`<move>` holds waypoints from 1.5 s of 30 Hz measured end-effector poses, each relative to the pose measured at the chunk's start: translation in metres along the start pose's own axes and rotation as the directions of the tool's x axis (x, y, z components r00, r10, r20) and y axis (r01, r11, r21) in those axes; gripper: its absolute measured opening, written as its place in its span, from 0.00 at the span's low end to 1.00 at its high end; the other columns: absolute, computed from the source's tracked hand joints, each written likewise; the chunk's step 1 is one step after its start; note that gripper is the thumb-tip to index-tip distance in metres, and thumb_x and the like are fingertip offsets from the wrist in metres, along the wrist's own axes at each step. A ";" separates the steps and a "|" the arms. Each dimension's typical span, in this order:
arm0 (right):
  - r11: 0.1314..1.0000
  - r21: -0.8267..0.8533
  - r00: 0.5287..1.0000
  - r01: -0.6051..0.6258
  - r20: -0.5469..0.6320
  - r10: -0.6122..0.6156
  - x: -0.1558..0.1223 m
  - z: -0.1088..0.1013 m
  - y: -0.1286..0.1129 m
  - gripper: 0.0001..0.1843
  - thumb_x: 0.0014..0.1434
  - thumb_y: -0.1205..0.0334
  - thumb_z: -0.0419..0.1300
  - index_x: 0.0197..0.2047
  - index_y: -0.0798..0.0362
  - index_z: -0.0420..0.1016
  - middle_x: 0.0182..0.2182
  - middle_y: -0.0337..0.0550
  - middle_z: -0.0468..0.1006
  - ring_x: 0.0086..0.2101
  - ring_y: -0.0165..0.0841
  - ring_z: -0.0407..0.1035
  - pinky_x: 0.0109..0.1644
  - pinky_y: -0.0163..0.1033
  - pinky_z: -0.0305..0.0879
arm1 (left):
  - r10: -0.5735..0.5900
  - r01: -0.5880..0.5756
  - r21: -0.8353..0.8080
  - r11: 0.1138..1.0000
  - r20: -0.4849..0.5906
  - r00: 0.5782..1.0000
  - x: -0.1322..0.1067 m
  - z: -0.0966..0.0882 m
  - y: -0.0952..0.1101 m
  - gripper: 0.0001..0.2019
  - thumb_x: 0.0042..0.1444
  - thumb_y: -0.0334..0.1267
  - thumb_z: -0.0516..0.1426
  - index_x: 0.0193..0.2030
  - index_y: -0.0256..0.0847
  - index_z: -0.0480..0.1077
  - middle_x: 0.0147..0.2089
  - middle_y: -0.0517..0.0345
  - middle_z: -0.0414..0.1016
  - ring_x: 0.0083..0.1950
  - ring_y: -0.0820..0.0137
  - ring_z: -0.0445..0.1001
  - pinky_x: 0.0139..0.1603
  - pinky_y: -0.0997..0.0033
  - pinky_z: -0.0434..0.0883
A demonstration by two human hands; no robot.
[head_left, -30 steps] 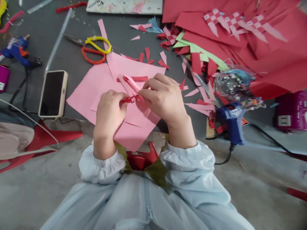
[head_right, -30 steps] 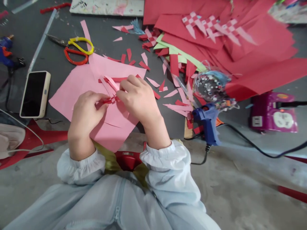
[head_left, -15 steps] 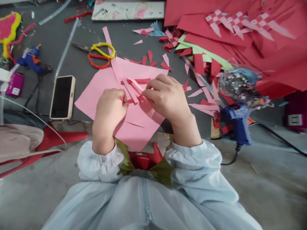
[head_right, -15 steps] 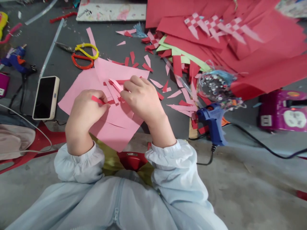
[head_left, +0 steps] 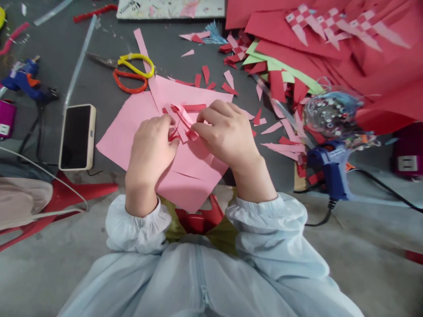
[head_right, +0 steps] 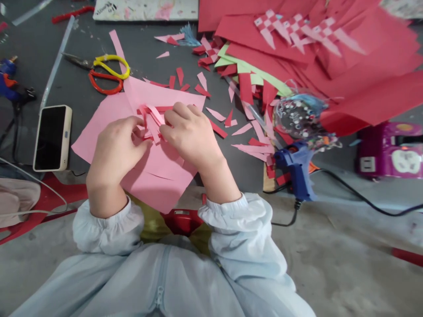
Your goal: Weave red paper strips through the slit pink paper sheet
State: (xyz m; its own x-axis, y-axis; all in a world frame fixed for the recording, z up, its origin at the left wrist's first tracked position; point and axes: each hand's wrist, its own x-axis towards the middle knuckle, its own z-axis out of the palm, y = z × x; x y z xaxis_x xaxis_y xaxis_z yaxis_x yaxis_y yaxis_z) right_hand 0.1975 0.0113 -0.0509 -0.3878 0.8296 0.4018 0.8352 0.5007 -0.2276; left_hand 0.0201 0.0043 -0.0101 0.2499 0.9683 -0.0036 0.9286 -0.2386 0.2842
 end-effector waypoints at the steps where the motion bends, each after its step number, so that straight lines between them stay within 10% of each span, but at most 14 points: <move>1: 1.000 -0.001 1.000 0.000 0.001 0.000 0.000 0.000 0.000 0.18 0.63 0.73 0.48 0.26 0.50 0.72 0.30 0.44 0.73 0.37 0.37 0.63 0.38 0.43 0.56 | -0.014 0.014 -0.014 1.000 -0.014 1.000 -0.001 0.000 0.000 0.11 0.57 0.31 0.59 0.47 0.42 0.71 0.42 0.51 0.77 0.47 0.58 0.76 0.51 0.58 0.71; 6: 1.000 0.017 1.000 -0.002 -0.030 0.002 -0.001 0.001 0.002 0.18 0.63 0.74 0.47 0.27 0.49 0.71 0.30 0.44 0.73 0.37 0.38 0.63 0.38 0.44 0.55 | -0.137 0.137 -0.005 0.991 -0.051 0.989 -0.011 -0.008 0.005 0.06 0.56 0.36 0.63 0.40 0.42 0.72 0.37 0.55 0.77 0.38 0.62 0.75 0.42 0.60 0.71; 10: 1.000 -0.006 0.997 0.001 -0.076 -0.001 -0.001 0.004 0.001 0.18 0.64 0.73 0.47 0.27 0.49 0.70 0.30 0.44 0.73 0.36 0.37 0.63 0.38 0.44 0.54 | -0.013 0.013 0.017 1.000 -0.023 1.000 -0.019 -0.009 0.010 0.04 0.59 0.37 0.61 0.33 0.43 0.74 0.35 0.57 0.78 0.37 0.63 0.74 0.39 0.62 0.70; 17: 0.999 -0.029 0.998 0.024 -0.050 -0.026 -0.001 0.007 0.002 0.19 0.65 0.71 0.47 0.26 0.50 0.70 0.30 0.43 0.72 0.36 0.36 0.63 0.38 0.43 0.55 | 0.261 -0.251 0.119 0.961 -0.076 0.962 -0.027 0.004 0.017 0.11 0.64 0.30 0.54 0.48 0.35 0.76 0.42 0.50 0.79 0.46 0.58 0.72 0.50 0.59 0.73; 45: 0.999 -0.039 0.997 0.004 0.073 -0.001 -0.003 0.001 0.003 0.17 0.65 0.72 0.48 0.30 0.50 0.73 0.33 0.43 0.74 0.39 0.36 0.64 0.38 0.42 0.58 | 0.257 -0.244 0.102 0.965 -0.155 0.954 -0.039 0.029 0.021 0.17 0.65 0.30 0.52 0.57 0.24 0.71 0.56 0.39 0.76 0.59 0.57 0.74 0.63 0.58 0.73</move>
State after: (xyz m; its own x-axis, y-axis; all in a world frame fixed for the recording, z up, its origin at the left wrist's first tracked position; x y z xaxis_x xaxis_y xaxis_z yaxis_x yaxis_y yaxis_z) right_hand 0.2004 0.0103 -0.0539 -0.4165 0.8448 0.3360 0.8481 0.4942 -0.1911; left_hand 0.0376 -0.0408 -0.0322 0.4346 0.8737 0.2185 0.8627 -0.4735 0.1776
